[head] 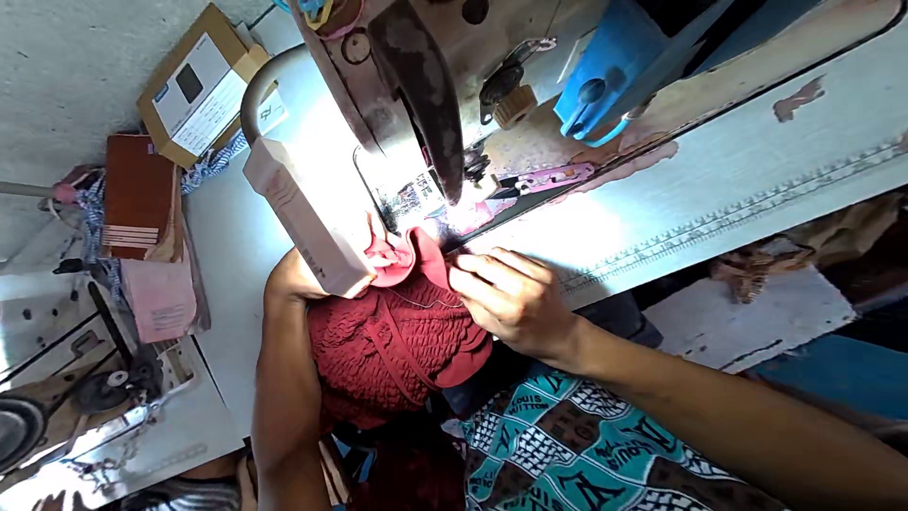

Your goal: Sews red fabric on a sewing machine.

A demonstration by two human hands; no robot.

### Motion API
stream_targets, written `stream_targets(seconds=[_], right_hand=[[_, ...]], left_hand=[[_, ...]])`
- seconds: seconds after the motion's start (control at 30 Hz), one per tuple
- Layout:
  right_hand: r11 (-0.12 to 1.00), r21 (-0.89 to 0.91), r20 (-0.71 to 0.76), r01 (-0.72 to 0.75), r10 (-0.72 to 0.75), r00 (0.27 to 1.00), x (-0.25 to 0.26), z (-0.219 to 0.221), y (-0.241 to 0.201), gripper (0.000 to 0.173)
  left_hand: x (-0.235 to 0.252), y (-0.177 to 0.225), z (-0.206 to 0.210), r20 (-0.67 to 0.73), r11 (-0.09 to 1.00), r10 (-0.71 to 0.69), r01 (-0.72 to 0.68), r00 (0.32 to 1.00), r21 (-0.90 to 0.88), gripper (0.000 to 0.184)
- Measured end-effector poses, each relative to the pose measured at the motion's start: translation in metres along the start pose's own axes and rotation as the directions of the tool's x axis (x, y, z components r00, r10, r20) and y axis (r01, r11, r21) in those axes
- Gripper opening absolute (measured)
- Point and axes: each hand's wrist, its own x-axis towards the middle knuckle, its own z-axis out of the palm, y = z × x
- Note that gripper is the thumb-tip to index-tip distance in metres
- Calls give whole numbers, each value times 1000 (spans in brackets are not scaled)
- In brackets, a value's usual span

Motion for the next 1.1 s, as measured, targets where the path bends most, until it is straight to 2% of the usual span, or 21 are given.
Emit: stream_targets(seconds=[0.07,0.13,0.2,0.23,0.3,0.37,0.43,0.5,0.6,0.67,0.77,0.87,1.0,1.1], right_hand=[[974,141,33,-180,177,984,7,0,-1,20],[887,257,128,-383,361,924,15,-2,0,27],[845,240,214,-478,434,875,22,-6,3,34],[848,192,255,-494,443,860,25,-9,3,40],[885,92,276,-456,417,866,30,-13,2,51],[919,1,284,-395,379,881,32,-15,-3,57],[950,-81,287,-301,311,906,29,-13,-6,54],[961,-181,296,-208,255,920,21,-11,-6,47],[947,-300,304,-111,206,930,16,-11,-1,33],[938,-336,297,-89,195,935,16,-11,6,35],[943,-329,290,-47,149,945,15,-12,14,39],[944,-328,279,29,67,958,12,-9,18,38],[947,-259,322,190,-101,941,11,-5,27,33],[950,-258,351,173,-75,934,16,-9,26,36]], left_hand=[[-6,-10,-1,-137,992,-71,84,988,96,25],[-4,-23,0,-268,976,-89,137,959,167,40],[30,5,21,-278,958,-141,202,950,205,25],[45,16,29,-245,953,-134,193,960,234,24],[58,23,34,-207,931,-155,213,966,298,27],[58,24,35,-239,851,-269,347,933,395,23],[47,12,31,-309,754,-365,474,878,455,23],[26,-12,19,-317,706,-395,506,862,495,39],[18,-23,11,-217,763,-283,356,934,539,40],[24,-22,10,-167,784,-234,288,958,550,35],[45,11,23,-200,754,-127,225,972,617,36],[51,21,29,-281,611,-26,238,959,755,39],[52,13,31,-288,581,23,222,957,783,36],[53,17,29,-301,592,2,242,954,769,30]])
